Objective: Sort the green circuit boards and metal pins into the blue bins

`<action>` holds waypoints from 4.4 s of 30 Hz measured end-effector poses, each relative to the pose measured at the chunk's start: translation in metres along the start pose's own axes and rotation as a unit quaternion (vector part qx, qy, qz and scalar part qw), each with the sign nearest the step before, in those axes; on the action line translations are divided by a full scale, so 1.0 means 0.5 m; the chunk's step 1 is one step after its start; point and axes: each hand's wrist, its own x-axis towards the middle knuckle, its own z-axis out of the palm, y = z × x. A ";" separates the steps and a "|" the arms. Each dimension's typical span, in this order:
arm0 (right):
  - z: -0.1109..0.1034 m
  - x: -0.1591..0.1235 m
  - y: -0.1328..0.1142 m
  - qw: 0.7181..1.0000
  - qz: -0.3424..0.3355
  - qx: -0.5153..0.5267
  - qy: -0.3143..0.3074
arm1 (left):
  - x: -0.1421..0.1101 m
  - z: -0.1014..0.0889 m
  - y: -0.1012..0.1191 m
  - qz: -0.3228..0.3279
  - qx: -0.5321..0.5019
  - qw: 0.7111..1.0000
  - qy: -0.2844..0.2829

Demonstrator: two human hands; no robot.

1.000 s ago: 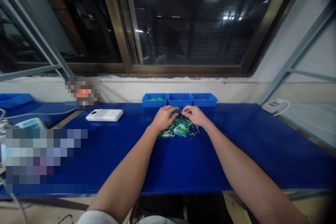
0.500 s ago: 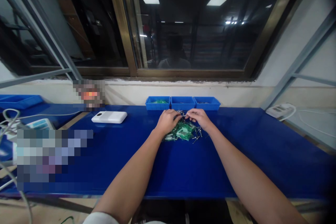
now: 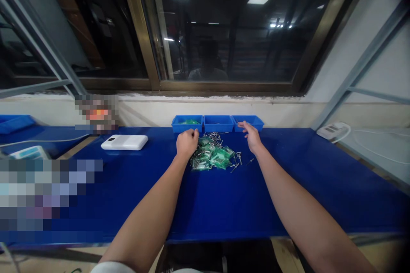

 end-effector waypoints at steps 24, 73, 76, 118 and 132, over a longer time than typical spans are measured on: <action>0.051 -0.041 0.012 0.866 -0.224 -0.364 -0.259 | -0.015 0.013 0.022 0.163 -0.026 0.976 -0.141; 0.038 -0.059 -0.033 0.976 -0.026 -0.033 -0.213 | -0.031 -0.019 0.061 0.170 -0.211 0.956 -0.110; 0.022 -0.048 -0.015 0.981 -0.023 -0.044 -0.189 | -0.021 -0.018 0.043 0.092 -0.249 0.957 -0.113; 0.011 -0.037 0.014 0.961 -0.036 -0.200 -0.190 | 0.220 0.038 0.151 0.091 0.031 0.962 -0.257; 0.017 -0.043 0.023 0.942 -0.081 -0.280 -0.165 | 0.027 -0.018 -0.020 0.087 -0.088 0.979 -0.163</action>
